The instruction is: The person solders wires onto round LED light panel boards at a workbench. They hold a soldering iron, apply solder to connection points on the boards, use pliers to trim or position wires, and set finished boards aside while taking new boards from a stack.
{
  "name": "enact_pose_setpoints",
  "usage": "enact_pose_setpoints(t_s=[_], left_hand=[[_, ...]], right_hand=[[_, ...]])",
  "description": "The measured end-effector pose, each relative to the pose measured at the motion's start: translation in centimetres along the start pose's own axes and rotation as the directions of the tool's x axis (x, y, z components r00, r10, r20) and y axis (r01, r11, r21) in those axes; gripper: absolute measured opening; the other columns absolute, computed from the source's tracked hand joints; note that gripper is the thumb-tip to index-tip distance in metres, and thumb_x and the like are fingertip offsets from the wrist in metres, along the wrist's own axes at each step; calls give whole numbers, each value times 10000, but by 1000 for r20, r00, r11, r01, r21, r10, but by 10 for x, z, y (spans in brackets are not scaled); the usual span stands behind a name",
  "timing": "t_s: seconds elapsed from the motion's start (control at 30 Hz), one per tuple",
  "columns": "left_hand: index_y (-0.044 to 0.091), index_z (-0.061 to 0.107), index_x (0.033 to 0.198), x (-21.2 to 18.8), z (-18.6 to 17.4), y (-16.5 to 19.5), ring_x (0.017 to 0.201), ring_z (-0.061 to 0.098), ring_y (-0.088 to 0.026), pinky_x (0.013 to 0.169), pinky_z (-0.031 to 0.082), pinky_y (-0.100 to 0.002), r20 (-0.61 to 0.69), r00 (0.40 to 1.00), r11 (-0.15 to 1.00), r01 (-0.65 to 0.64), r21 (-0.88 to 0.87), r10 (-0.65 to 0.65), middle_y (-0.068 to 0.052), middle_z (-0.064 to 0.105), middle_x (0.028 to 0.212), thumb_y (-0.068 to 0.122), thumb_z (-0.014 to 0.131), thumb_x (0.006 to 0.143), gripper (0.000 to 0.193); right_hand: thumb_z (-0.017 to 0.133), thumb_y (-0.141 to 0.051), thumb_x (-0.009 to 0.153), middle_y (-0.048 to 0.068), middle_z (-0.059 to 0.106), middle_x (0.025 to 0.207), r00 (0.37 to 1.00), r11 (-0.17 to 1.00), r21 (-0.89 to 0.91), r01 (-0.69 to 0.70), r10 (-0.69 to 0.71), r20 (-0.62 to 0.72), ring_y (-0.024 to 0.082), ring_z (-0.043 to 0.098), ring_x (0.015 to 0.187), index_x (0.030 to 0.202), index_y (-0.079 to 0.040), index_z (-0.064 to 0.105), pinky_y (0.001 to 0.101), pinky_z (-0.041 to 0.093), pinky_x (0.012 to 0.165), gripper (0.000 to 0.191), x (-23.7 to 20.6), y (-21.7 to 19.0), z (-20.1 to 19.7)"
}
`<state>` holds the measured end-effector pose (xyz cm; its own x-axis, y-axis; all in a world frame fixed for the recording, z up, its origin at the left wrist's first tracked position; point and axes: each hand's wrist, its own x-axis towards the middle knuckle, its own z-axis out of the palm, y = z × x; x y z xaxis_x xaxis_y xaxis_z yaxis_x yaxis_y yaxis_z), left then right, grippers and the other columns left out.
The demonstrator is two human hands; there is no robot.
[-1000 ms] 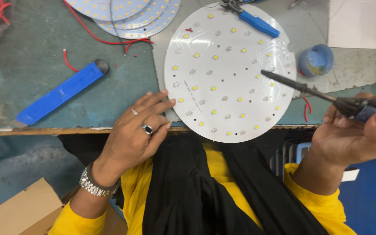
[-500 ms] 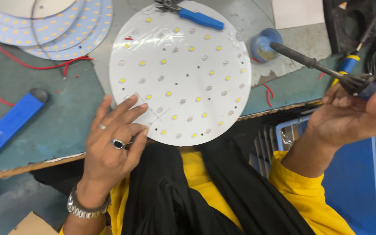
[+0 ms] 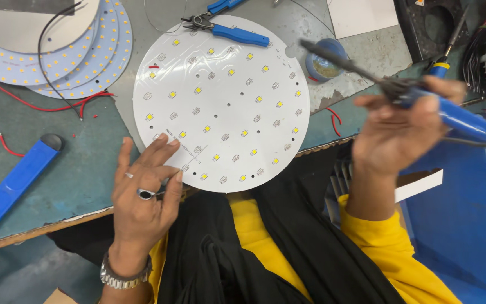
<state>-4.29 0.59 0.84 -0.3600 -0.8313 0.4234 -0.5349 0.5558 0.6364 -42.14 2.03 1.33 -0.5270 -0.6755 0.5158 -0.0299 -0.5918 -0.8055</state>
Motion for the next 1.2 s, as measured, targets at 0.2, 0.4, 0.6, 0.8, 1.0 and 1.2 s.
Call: enact_pose_setpoints(t_s=[0.2, 0.4, 0.6, 0.8, 1.0, 1.2], left_hand=[[74, 583, 946, -5, -2, -1, 1325, 643, -335, 1267, 283, -584, -19, 1000, 1000, 4, 17, -4, -120, 729, 1244, 26, 709, 943, 134], [70, 611, 944, -6, -10, -3, 1303, 652, -330, 1239, 346, -568, -42, 999, 999, 7, 46, -5, -121, 728, 1233, 27, 740, 929, 136], [45, 613, 946, 4, -15, 1, 1278, 663, -331, 1183, 434, -557, -51, 998, 999, -32, 34, 34, -129, 720, 1231, -1, 746, 912, 144], [33, 630, 931, 24, -3, 0, 1291, 657, -316, 1173, 469, -522, 8, 996, 996, -89, -8, 89, -121, 717, 1247, 2, 760, 907, 137], [37, 640, 904, 31, -1, -1, 1294, 639, -309, 1160, 478, -515, 60, 987, 988, -146, -42, 148, -122, 704, 1264, 7, 754, 887, 120], [20, 639, 918, 17, -19, -4, 1288, 646, -308, 1155, 482, -519, 37, 995, 996, -94, -12, 94, -117, 710, 1255, 12, 758, 898, 121]], right_hand=[[625, -317, 1124, 58, 640, 761, 973, 957, 176, -229, 229, 23, 146, 655, 671, 1297, -81, 489, 422, 649, 800, 323, -28, 21, 26], [597, -355, 1179, 145, 674, 870, 988, 984, 103, -145, 149, -33, 165, 602, 643, 1250, -57, 481, 350, 550, 613, 327, -12, 20, 3], [601, -304, 1191, 160, 605, 871, 998, 995, -85, 57, -56, 9, 200, 560, 604, 1275, -12, 493, 354, 493, 558, 323, 7, 15, -25], [645, -261, 1169, 182, 637, 925, 984, 980, -182, 85, -53, 169, 195, 570, 564, 1272, -43, 475, 325, 489, 580, 295, 3, 6, -17], [711, -254, 1101, 117, 551, 944, 967, 956, -251, 154, -94, 235, 208, 579, 579, 1206, -11, 475, 306, 476, 546, 354, 0, 0, -1], [756, -245, 1097, 119, 536, 946, 951, 940, -265, 214, -138, 276, 173, 530, 656, 1139, 16, 500, 272, 496, 593, 368, 1, 1, 3]])
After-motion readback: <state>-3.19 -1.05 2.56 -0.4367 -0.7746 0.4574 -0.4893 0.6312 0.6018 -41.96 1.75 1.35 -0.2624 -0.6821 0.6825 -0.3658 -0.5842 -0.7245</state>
